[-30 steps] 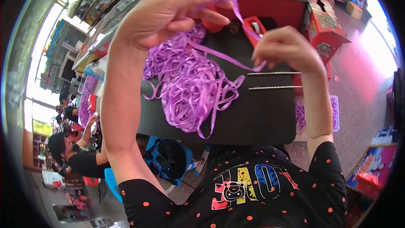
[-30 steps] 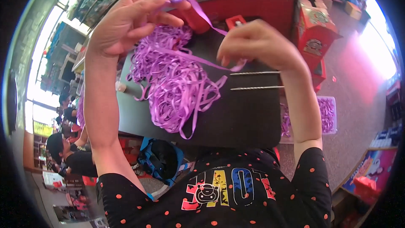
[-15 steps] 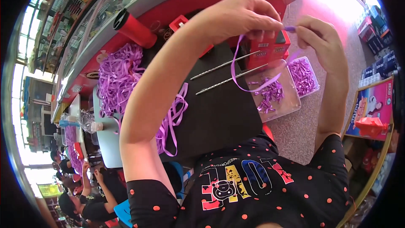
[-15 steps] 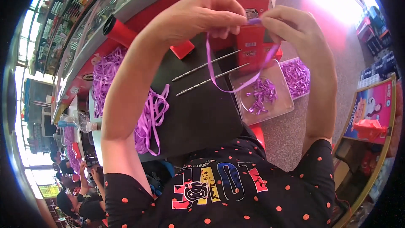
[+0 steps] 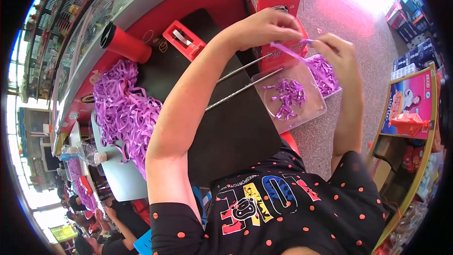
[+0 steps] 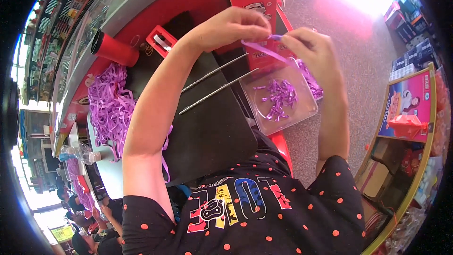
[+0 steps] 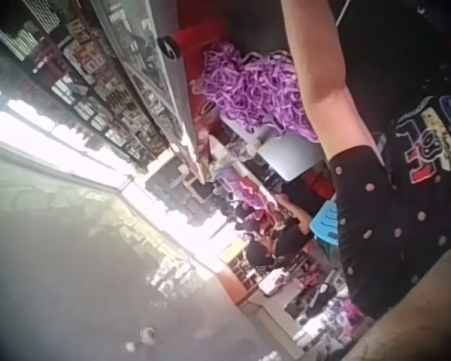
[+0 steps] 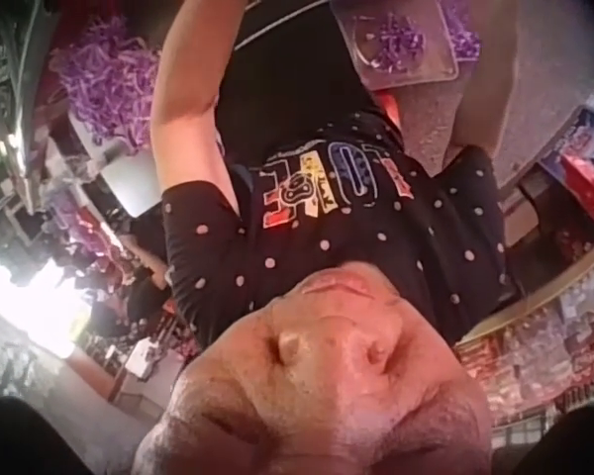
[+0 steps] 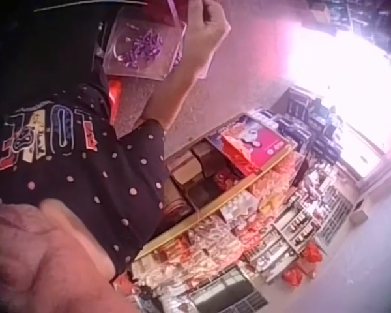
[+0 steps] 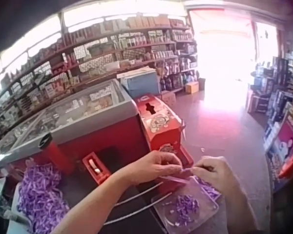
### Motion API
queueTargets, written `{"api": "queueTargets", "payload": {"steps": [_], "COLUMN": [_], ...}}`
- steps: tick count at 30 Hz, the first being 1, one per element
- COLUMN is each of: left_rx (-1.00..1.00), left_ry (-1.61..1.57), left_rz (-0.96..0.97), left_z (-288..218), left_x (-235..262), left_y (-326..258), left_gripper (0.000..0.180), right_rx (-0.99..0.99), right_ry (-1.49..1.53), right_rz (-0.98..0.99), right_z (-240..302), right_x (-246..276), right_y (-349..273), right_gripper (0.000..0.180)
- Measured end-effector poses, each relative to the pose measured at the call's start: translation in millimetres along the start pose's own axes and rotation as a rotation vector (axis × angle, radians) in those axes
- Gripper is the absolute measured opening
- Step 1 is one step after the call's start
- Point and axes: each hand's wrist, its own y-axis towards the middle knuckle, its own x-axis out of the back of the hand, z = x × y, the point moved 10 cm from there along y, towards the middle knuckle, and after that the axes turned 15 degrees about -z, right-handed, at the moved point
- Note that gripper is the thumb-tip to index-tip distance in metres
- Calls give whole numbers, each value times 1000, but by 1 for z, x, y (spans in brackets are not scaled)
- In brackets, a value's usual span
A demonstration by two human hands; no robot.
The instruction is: Wrapping purple ribbon around two parallel sticks to create multi-loop bows.
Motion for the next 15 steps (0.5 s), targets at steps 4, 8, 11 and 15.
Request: {"api": "queueTargets", "payload": {"steps": [4,8,11,15], "left_rx": [130,253,230,166], "left_ry": [252,381,484,511], "left_rz": [-6,-12,-30,-134], "left_z": [63,94,103,91], "left_x": [25,39,46,48], "left_y": [-17,-36,-41,-40], "left_gripper": [24,25,25,25], "right_rx": [-302,-662,-770,-772], "right_ry": [84,644,833,843], "right_rz": [134,288,291,217], "right_z": [-67,-109,-112,-116], "right_x": [-65,-129,-158,-168], "right_y": [-20,-59,-77,-88], "right_gripper": [17,18,18,20]}}
